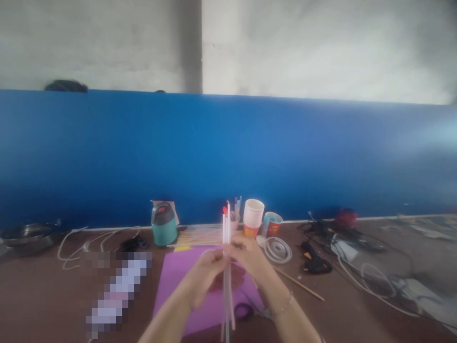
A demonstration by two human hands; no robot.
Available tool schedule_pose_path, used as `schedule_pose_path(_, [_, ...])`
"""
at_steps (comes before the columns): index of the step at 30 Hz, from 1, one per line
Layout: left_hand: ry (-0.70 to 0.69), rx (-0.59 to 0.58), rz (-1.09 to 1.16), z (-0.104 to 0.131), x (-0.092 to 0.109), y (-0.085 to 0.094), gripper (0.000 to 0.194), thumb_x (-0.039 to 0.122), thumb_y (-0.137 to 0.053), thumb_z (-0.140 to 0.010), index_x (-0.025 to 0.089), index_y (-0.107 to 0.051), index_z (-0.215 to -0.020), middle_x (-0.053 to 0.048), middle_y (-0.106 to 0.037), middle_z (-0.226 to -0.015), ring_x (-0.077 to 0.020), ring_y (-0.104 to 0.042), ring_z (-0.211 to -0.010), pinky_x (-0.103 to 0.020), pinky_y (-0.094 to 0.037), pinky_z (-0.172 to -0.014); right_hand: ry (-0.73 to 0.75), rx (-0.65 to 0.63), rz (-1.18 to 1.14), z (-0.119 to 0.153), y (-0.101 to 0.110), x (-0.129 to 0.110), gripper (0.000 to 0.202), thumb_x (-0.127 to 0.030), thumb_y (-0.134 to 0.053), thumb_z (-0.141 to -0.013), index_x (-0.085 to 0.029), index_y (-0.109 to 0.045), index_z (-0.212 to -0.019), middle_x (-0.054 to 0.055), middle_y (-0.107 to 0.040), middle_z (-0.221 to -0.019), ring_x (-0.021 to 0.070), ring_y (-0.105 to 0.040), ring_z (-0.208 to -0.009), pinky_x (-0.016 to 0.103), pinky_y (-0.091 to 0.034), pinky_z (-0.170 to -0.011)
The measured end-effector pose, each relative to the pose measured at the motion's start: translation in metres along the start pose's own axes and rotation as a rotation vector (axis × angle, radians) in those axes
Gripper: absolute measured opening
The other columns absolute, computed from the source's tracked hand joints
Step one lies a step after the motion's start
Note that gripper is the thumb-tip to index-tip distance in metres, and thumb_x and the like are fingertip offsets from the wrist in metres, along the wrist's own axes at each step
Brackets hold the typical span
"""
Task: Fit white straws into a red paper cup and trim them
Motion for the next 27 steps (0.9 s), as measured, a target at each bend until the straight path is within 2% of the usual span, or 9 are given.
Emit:
schedule_pose_path(4, [0.011,-0.027,0.033,0.000,0.001,-0.001,0.037,0.041,-0.062,-0.076,0.010,-0.062,-0.096,-0.014,-0.070,-0.086,-0.0228,-0.067,-0.080,-0.032,-0.047,-0.072,-0.087,-0.006,-0.048,0.002,-0.001,0.003,0.020,-0.031,-0.065,-0.069,-0.017,-0.064,-0.055,-0.003,-0.052,-0.052,0.0107,-0.044,-0.054,0.023,-0.033,-0.053])
schedule_pose_path(9, [-0.004,-0.042,0.010,-0.002,-0.002,0.007,0.038,0.042,-0.059,-0.080,0.010,-0.062,-0.100,-0.016,-0.069,-0.095,-0.0242,-0.065,-0.088,-0.036,-0.046,-0.082,-0.238,-0.036,-0.168,0.007,-0.002,0.009,0.020,-0.034,-0.066,-0.068,-0.016,-0.067,-0.061,-0.002,-0.053,-0.052,0.0103,-0.043,-0.050,0.023,-0.032,-0.046])
schedule_pose_path(13, [0.027,-0.034,-0.067,-0.001,-0.002,0.014,0.038,0.045,-0.056,-0.080,0.012,-0.062,-0.099,-0.016,-0.068,-0.100,-0.0245,-0.065,-0.090,-0.037,-0.046,-0.081,-0.248,-0.089,-0.191,0.009,-0.002,0.007,0.019,-0.032,-0.065,-0.068,-0.015,-0.067,-0.060,-0.001,-0.053,-0.051,0.0095,-0.042,-0.048,0.022,-0.031,-0.044])
schedule_pose_path(19, [0.087,-0.071,-0.144,0.004,0.003,0.013,0.044,0.048,-0.060,-0.076,0.010,-0.061,-0.098,-0.018,-0.068,-0.099,-0.0252,-0.066,-0.087,-0.036,-0.047,-0.078,-0.251,-0.135,-0.184,0.008,-0.004,0.005,0.019,-0.033,-0.068,-0.067,-0.014,-0.071,-0.065,0.001,-0.060,-0.059,0.0118,-0.049,-0.059,0.024,-0.039,-0.057])
schedule_pose_path(23, [0.074,-0.031,-0.187,0.004,0.005,0.015,0.048,0.052,-0.062,-0.072,0.010,-0.062,-0.095,-0.016,-0.070,-0.089,-0.0236,-0.066,-0.081,-0.035,-0.048,-0.074,-0.217,-0.043,-0.289,0.006,0.001,0.008,0.017,-0.030,-0.067,-0.067,-0.015,-0.069,-0.060,-0.001,-0.056,-0.053,0.0106,-0.046,-0.054,0.024,-0.037,-0.056])
schedule_pose_path(27, [0.044,-0.066,-0.396,0.001,0.005,0.016,0.037,0.044,-0.070,-0.065,0.011,-0.067,-0.080,-0.011,-0.070,-0.083,-0.0223,-0.065,-0.076,-0.033,-0.049,-0.070,-0.201,0.107,-0.362,0.006,0.011,0.000,0.019,-0.033,-0.070,-0.063,-0.015,-0.069,-0.058,0.000,-0.057,-0.058,0.0113,-0.046,-0.057,0.024,-0.036,-0.054])
Point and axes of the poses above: each hand's wrist, its own z-axis away from the middle knuckle, its own y-axis out of the back of the hand, x = y × z, the point moved 4 cm from there along -z, towards the middle knuckle
